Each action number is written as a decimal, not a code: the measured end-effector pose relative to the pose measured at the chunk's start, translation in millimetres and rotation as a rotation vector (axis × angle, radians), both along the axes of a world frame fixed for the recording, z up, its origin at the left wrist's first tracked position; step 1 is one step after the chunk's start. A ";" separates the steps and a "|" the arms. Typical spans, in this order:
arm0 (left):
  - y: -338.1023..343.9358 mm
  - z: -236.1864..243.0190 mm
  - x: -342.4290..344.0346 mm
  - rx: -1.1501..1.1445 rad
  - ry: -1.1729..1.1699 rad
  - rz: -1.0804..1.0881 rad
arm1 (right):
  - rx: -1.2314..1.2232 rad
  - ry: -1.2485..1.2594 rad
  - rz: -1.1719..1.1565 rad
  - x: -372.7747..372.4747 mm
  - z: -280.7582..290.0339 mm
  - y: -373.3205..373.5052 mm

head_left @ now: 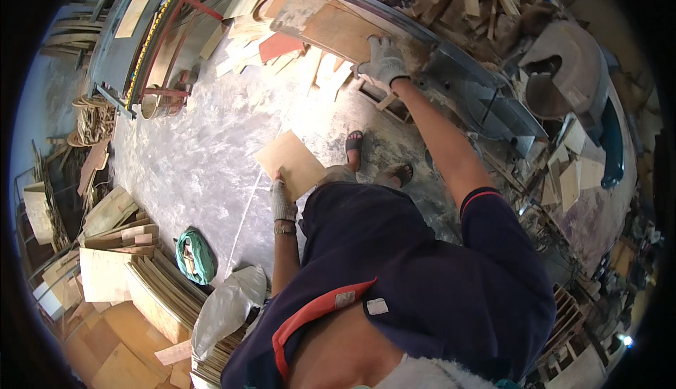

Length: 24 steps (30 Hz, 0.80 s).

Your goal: The person measures and marks a piece of wood with a ruler and pen, then uses a miter saw to cut it. They repeat this process with several pieces of wood, cutting them to size and stacking the finished pieces.

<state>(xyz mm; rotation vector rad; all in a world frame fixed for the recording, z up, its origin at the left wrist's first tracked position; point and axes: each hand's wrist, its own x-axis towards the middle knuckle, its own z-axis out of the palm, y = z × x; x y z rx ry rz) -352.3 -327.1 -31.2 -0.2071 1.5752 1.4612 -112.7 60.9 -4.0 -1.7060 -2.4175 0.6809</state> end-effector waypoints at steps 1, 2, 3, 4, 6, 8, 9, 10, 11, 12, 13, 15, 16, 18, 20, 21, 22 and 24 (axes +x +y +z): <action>-6.3 -3.9 -4.1 0.033 0.009 0.007 | 0.025 -0.079 0.009 -8.9 -2.9 10.7; -11.3 -7.9 -6.7 0.044 0.008 0.030 | 0.051 -0.159 0.017 -15.6 -4.0 20.4; -14.8 -11.7 -9.1 0.035 0.001 0.064 | 0.062 -0.254 0.031 -21.0 -3.4 28.1; -16.9 -14.6 -11.5 0.043 -0.028 0.087 | -0.002 -0.259 0.016 -25.0 -1.1 34.0; -16.9 -18.8 -14.3 0.056 -0.022 0.083 | -0.071 -0.267 0.044 -29.9 7.0 38.2; -11.4 -20.2 -16.4 0.010 -0.015 0.058 | -0.094 -0.257 0.035 -28.7 16.0 30.3; -6.4 -20.1 -17.4 -0.033 -0.005 0.029 | -0.058 -0.228 0.008 -27.1 19.3 19.7; -0.2 -19.7 -17.8 -0.078 0.005 0.002 | -0.043 -0.195 -0.017 -22.9 22.0 6.5; 7.5 -19.5 -17.1 -0.042 0.003 -0.021 | -0.046 -0.140 -0.046 -14.6 24.2 -9.0; 14.1 -18.4 -15.6 -0.011 -0.003 -0.040 | -0.039 -0.097 -0.086 -3.6 25.8 -26.2; 20.8 -17.2 -13.0 0.017 -0.012 -0.057 | -0.032 -0.046 -0.125 10.5 26.8 -46.2; 37.5 -14.8 -7.4 0.043 0.009 -0.133 | 0.020 -0.032 -0.186 45.1 30.5 -90.4; 45.5 -12.7 -3.9 0.047 0.014 -0.163 | 0.059 -0.015 -0.212 62.4 33.3 -109.2; 61.1 -7.2 4.3 0.102 0.034 -0.230 | 0.072 -0.046 -0.234 107.5 42.3 -141.4; 75.2 -1.3 15.8 0.095 0.067 -0.296 | 0.090 -0.076 -0.264 154.6 51.7 -164.2; 82.4 1.3 23.1 0.106 0.078 -0.319 | 0.107 -0.092 -0.285 179.7 56.0 -172.7; 88.5 4.1 30.8 0.123 0.076 -0.351 | 0.142 -0.095 -0.299 202.9 58.9 -181.4; 99.9 9.2 47.5 0.177 0.059 -0.395 | 0.079 -0.177 -0.332 247.2 58.7 -179.3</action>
